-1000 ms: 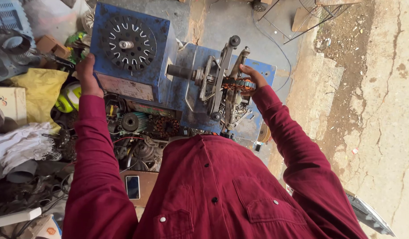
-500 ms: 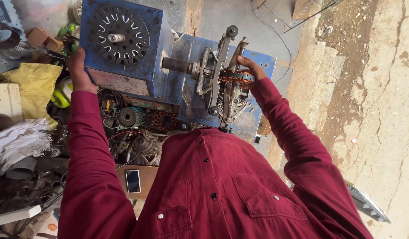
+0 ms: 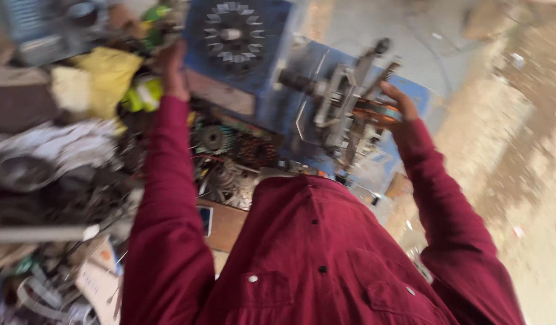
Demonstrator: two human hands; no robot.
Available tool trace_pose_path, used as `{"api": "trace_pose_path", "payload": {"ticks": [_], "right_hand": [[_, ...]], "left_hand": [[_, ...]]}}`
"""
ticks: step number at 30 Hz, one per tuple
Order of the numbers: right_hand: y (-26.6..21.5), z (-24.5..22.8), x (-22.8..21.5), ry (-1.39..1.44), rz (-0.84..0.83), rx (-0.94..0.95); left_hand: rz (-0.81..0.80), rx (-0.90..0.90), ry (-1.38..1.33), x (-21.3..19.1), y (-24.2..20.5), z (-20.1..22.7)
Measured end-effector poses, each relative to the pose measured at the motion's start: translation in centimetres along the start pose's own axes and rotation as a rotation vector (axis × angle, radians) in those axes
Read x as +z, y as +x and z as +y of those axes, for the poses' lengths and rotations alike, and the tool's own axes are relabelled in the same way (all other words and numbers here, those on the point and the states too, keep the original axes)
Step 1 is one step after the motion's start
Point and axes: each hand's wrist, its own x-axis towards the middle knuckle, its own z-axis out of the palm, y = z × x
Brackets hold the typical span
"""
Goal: The person winds a fan stator using a winding machine, manually rotating the stator and guiding the copper wire into the slots. They periodically stop to adjust the wire and reposition the stator before continuing the process.
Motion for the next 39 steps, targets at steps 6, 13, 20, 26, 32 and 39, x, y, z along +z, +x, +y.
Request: {"api": "trace_pose_path", "payload": {"ticks": [6, 13, 20, 26, 32, 39], "right_hand": [[3.5, 2.3, -2.3, 0.250, 0.028, 0.056], [5.4, 4.0, -3.8, 0.320, -0.028, 0.038], [2.3, 1.9, -1.4, 0.142, 0.031, 0.000], [0.6, 1.0, 0.6, 0.076, 0.007, -0.071], [-0.5, 0.4, 1.1, 0.005, 0.041, -0.127], [-2.2, 2.1, 1.6, -0.252, -0.030, -0.377]], "left_hand": [[-0.126, 0.000, 0.179, 1.5, -1.0, 1.1], [-0.061, 0.024, 0.268, 4.4, -2.5, 3.7], [-0.097, 0.042, 0.191, 2.1, -0.5, 1.0], [-0.105, 0.077, 0.222, 2.7, -1.3, 1.7], [-0.119, 0.097, 0.229, 3.9, -1.1, 2.0], [-0.021, 0.135, 0.229, -0.2, -0.8, 0.2]]}}
